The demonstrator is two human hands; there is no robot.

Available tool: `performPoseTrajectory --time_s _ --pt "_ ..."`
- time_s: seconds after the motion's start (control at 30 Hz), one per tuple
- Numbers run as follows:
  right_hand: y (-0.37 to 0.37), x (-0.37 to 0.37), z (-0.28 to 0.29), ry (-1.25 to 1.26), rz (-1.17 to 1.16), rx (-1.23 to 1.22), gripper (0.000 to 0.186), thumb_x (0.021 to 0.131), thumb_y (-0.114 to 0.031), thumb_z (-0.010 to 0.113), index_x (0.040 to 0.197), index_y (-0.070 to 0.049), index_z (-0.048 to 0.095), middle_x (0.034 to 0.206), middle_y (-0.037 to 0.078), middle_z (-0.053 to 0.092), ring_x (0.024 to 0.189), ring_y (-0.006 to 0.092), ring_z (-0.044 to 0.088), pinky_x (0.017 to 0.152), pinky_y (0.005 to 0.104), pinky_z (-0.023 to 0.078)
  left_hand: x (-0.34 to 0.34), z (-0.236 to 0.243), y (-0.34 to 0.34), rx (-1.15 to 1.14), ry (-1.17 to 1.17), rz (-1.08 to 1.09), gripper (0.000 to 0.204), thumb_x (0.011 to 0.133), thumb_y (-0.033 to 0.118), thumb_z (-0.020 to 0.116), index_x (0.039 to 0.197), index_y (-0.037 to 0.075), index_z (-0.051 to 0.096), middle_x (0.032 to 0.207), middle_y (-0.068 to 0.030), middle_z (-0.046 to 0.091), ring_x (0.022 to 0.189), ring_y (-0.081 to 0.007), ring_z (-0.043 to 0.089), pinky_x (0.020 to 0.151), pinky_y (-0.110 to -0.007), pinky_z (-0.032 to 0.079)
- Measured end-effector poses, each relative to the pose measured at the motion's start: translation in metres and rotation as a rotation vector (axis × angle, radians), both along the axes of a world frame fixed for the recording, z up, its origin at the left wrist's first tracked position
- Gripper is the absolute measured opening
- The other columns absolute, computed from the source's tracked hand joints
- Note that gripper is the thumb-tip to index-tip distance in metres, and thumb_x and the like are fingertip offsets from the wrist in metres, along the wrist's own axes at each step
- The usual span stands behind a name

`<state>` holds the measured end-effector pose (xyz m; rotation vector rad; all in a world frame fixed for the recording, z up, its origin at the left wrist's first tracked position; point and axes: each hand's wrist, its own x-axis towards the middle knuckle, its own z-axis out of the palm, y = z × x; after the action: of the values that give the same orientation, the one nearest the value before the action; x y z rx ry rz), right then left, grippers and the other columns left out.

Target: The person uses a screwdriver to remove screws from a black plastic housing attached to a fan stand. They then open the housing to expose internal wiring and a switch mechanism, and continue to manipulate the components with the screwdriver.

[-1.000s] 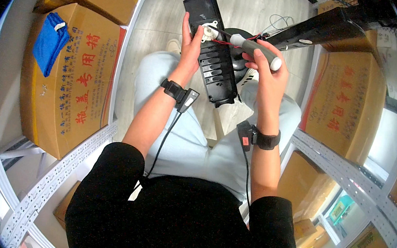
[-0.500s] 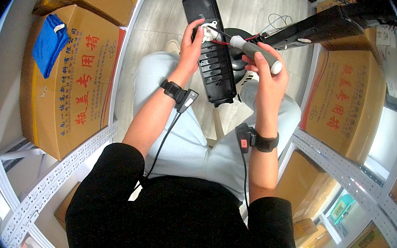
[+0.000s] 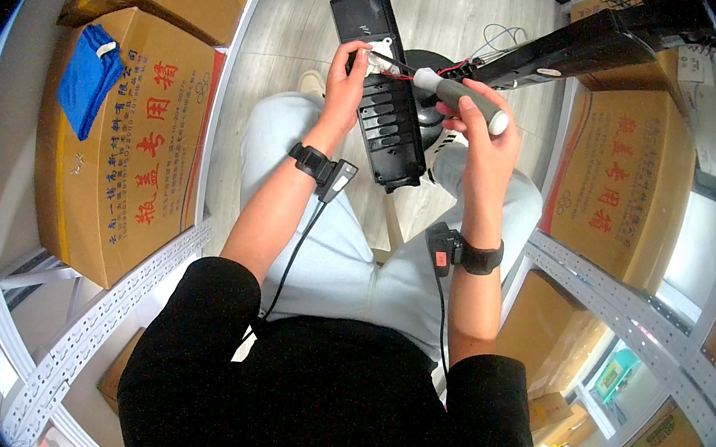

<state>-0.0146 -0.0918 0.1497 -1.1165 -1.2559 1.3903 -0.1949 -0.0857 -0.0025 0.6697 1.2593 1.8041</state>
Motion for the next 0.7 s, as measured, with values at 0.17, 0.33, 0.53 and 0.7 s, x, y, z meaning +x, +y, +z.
performPoseTrajectory --time_s 0.17,0.33,0.53,0.7 --pt "0.000 0.002 -0.002 -0.020 0.023 0.010 0.030 0.092 -0.008 0.063 0.120 0.004 0.061 0.105 0.018 0.070 0.088 0.0219 0.072 0.073 0.0285 0.057 -0.001 0.000 -0.001 -0.040 -0.030 -0.019 0.015 0.104 0.021 0.053 0.112 0.010 0.060 0.106 0.0021 0.059 0.098 -0.0087 0.050 0.088 -0.024 0.040" --pt "0.000 0.004 -0.004 -0.006 0.062 0.025 0.030 0.091 -0.005 0.063 0.120 0.004 0.061 0.110 0.017 0.069 0.090 0.0220 0.071 0.076 0.0297 0.057 0.000 -0.001 0.000 -0.024 -0.028 -0.019 0.017 0.105 0.023 0.052 0.113 0.010 0.059 0.106 0.0022 0.058 0.097 -0.0082 0.048 0.087 -0.023 0.039" --pt "0.000 0.007 -0.008 0.016 0.130 0.023 0.030 0.088 -0.002 0.063 0.118 0.002 0.062 0.117 0.015 0.068 0.097 0.0212 0.069 0.086 0.0316 0.054 -0.002 -0.003 0.000 -0.034 -0.049 -0.046 0.018 0.105 0.024 0.051 0.114 0.010 0.059 0.106 0.0022 0.057 0.095 -0.0081 0.047 0.086 -0.023 0.039" --pt "0.003 0.012 -0.008 -0.043 0.255 0.087 0.033 0.085 0.000 0.063 0.118 0.000 0.062 0.124 0.016 0.065 0.108 0.0207 0.064 0.095 0.0324 0.050 -0.002 -0.002 0.001 -0.041 -0.079 -0.029 0.016 0.106 0.022 0.050 0.111 0.010 0.059 0.101 0.0031 0.056 0.092 -0.0078 0.047 0.083 -0.023 0.040"
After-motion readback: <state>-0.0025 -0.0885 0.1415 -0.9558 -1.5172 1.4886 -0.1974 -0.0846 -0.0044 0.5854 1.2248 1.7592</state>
